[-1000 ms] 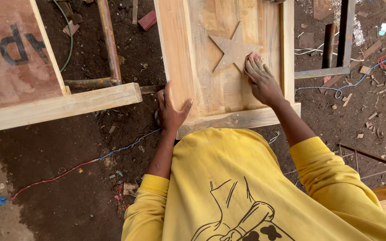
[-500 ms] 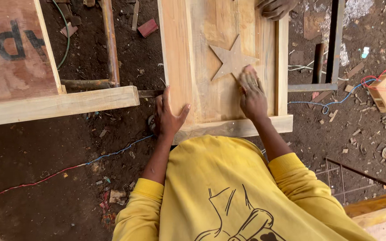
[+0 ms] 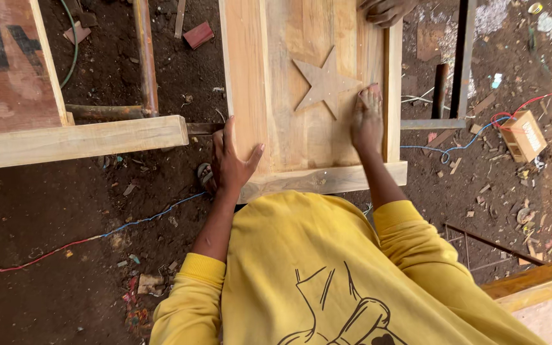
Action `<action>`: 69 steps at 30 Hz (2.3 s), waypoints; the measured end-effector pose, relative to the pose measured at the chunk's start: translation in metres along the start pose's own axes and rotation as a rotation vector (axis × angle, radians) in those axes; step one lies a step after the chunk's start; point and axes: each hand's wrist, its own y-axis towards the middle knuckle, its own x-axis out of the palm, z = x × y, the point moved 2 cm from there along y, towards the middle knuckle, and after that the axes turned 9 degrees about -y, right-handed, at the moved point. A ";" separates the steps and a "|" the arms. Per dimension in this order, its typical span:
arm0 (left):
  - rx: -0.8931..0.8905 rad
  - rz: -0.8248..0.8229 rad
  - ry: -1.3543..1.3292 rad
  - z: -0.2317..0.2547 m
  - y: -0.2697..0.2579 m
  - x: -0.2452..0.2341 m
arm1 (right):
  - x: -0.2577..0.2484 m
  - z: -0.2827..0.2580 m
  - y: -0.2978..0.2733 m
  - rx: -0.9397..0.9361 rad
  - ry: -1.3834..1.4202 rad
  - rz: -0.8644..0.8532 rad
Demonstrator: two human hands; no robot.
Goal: The person sands a wooden board with a star-shaped cutout using a sanding block. The person repeatedly rubs the sanding block over the flat surfaces and edges of the board, occasionally adjusting grip and position.
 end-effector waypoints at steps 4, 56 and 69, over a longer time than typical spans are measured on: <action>-0.025 -0.015 0.074 -0.006 -0.016 -0.016 | 0.027 -0.018 -0.007 0.049 -0.020 -0.221; -0.027 -0.031 -0.023 -0.005 -0.002 -0.010 | -0.001 -0.045 -0.002 0.177 0.047 -0.251; -0.052 -0.022 -0.017 -0.004 -0.009 -0.006 | 0.004 -0.008 0.003 -0.029 -0.075 -0.371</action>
